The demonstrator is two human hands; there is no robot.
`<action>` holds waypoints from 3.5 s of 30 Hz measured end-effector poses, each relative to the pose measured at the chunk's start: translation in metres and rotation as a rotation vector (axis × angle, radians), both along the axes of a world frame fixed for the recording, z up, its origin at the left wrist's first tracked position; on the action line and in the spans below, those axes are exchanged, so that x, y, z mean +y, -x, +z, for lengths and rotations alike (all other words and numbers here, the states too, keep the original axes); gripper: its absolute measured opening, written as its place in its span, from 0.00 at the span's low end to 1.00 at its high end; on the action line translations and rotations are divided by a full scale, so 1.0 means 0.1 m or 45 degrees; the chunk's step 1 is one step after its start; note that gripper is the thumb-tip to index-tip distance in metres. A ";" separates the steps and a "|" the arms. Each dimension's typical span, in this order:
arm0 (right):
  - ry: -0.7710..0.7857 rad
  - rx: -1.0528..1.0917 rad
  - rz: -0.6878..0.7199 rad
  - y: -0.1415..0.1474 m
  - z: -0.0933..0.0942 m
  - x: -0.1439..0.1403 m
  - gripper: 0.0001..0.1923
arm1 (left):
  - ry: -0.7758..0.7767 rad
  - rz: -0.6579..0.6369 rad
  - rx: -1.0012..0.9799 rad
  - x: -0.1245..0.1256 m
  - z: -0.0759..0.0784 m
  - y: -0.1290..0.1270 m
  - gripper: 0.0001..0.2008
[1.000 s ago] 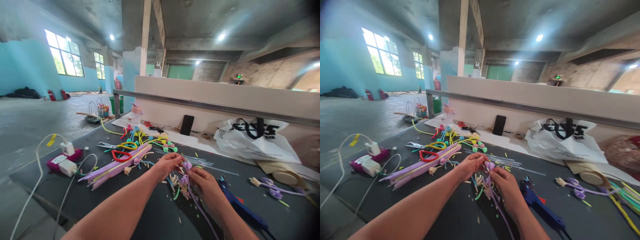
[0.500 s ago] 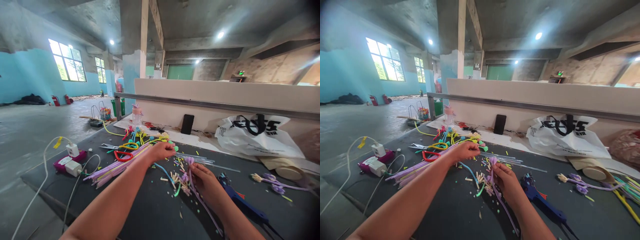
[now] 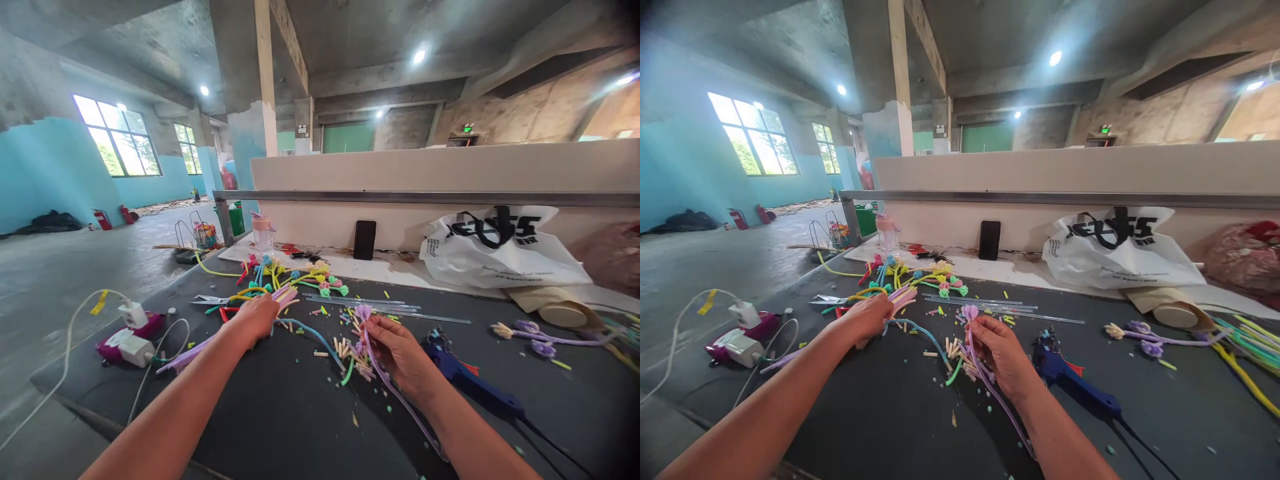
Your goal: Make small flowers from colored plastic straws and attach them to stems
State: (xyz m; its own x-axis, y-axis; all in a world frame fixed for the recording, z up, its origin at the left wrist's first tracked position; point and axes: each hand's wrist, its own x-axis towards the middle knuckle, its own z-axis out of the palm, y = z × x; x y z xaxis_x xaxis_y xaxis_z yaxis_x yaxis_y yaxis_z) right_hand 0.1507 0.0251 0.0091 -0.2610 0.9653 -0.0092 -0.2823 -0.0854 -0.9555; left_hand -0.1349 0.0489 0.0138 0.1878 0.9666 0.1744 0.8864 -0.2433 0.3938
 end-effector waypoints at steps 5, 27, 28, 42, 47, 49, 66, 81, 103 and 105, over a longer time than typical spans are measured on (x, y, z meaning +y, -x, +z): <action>0.039 0.050 -0.037 -0.02 -0.02 0.03 0.13 | -0.118 -0.132 0.057 0.03 0.31 -0.10 0.09; 0.071 0.000 0.028 0.02 -0.03 0.01 0.13 | -0.112 0.156 0.165 -0.11 0.34 0.27 0.08; 0.078 -0.003 0.041 0.02 -0.04 0.01 0.13 | -0.087 0.210 0.185 -0.12 0.33 0.38 0.07; -0.216 -0.102 0.124 0.05 -0.09 -0.03 0.13 | -0.001 0.227 0.286 -0.33 -0.05 0.29 0.07; -0.800 -0.451 -0.195 0.05 -0.03 -0.10 0.10 | -0.035 0.264 0.242 -0.34 -0.01 0.29 0.06; -0.999 -0.535 -0.316 0.05 -0.01 -0.10 0.07 | -0.045 0.278 0.138 -0.35 0.03 0.29 0.05; -0.641 -0.509 -0.229 0.05 -0.09 -0.06 0.11 | -0.021 -0.075 -1.430 -0.36 0.91 0.10 0.07; -0.136 0.347 -0.229 -0.04 0.02 -0.02 0.09 | 0.968 -0.474 -1.598 -0.28 0.13 -1.08 0.09; -0.040 0.459 -0.235 -0.03 -0.02 0.00 0.06 | 0.310 -0.528 -1.977 -0.38 0.12 -0.84 0.05; -0.029 0.451 -0.211 -0.02 -0.01 -0.01 0.06 | 0.190 -0.513 -1.868 -0.39 0.17 -0.84 0.05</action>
